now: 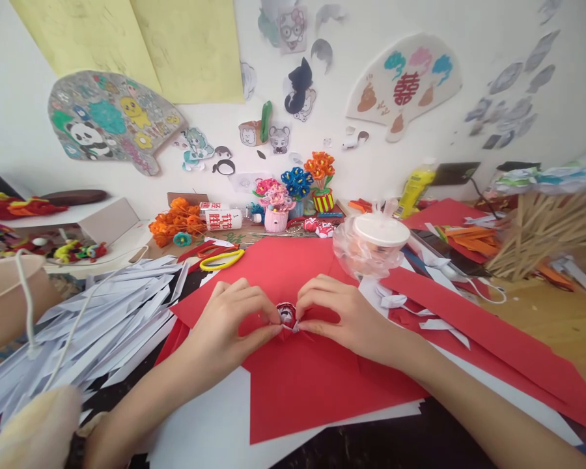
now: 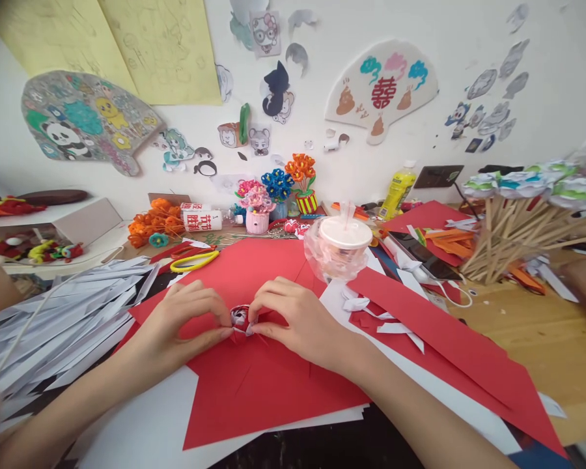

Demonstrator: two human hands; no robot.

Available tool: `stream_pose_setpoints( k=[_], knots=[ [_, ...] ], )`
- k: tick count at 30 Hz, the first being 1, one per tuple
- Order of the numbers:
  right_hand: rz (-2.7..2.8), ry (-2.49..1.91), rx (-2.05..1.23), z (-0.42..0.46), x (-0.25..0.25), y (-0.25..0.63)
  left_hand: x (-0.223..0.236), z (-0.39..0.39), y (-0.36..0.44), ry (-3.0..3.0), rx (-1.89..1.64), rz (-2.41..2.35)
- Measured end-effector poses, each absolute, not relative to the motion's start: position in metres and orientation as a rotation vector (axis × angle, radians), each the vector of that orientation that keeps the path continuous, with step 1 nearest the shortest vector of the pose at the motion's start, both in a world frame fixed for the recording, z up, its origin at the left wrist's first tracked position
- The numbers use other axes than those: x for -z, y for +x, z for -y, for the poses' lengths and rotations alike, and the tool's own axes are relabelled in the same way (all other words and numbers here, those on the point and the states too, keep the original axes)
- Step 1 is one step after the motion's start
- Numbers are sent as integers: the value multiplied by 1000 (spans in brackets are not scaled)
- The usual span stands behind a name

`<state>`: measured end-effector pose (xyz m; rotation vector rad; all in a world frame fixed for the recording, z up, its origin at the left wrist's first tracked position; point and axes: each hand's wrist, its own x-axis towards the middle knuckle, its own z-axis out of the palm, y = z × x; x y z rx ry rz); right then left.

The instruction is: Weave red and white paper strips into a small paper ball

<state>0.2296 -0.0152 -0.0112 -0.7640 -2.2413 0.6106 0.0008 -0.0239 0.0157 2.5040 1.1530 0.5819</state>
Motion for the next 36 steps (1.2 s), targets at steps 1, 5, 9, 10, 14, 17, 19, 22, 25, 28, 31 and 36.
stream_pose_setpoints(
  k=[1,5,9,10,14,17,19,22,25,28,31,36],
  knots=[
    [2235,-763,-611,15,12,229,-16,24,1,2509,-568,-1152],
    [2223,-740,-630,16,14,227,-15,27,3,2514,-523,-1169],
    [2187,-707,-699,17,16,225,-14,28,7,2509,-547,-1214],
    [2177,-703,-713,17,16,225,-14,28,7,2505,-555,-1224],
    [2156,-699,-678,17,19,224,-11,28,9,2503,-578,-1230],
    [2149,-737,-633,19,19,222,-10,30,10,2520,-605,-1201],
    [2136,-758,-627,21,18,220,-9,31,11,2525,-622,-1187],
    [2100,-769,-637,24,17,219,-8,32,13,2513,-638,-1186],
    [2076,-777,-642,25,18,219,-8,32,14,2503,-642,-1193],
    [2060,-787,-624,25,19,218,-6,31,15,2486,-655,-1189],
    [2047,-808,-622,24,19,218,-5,29,14,2454,-686,-1203],
    [2062,-803,-679,21,15,220,-8,27,8,2450,-691,-1216]
  ],
)
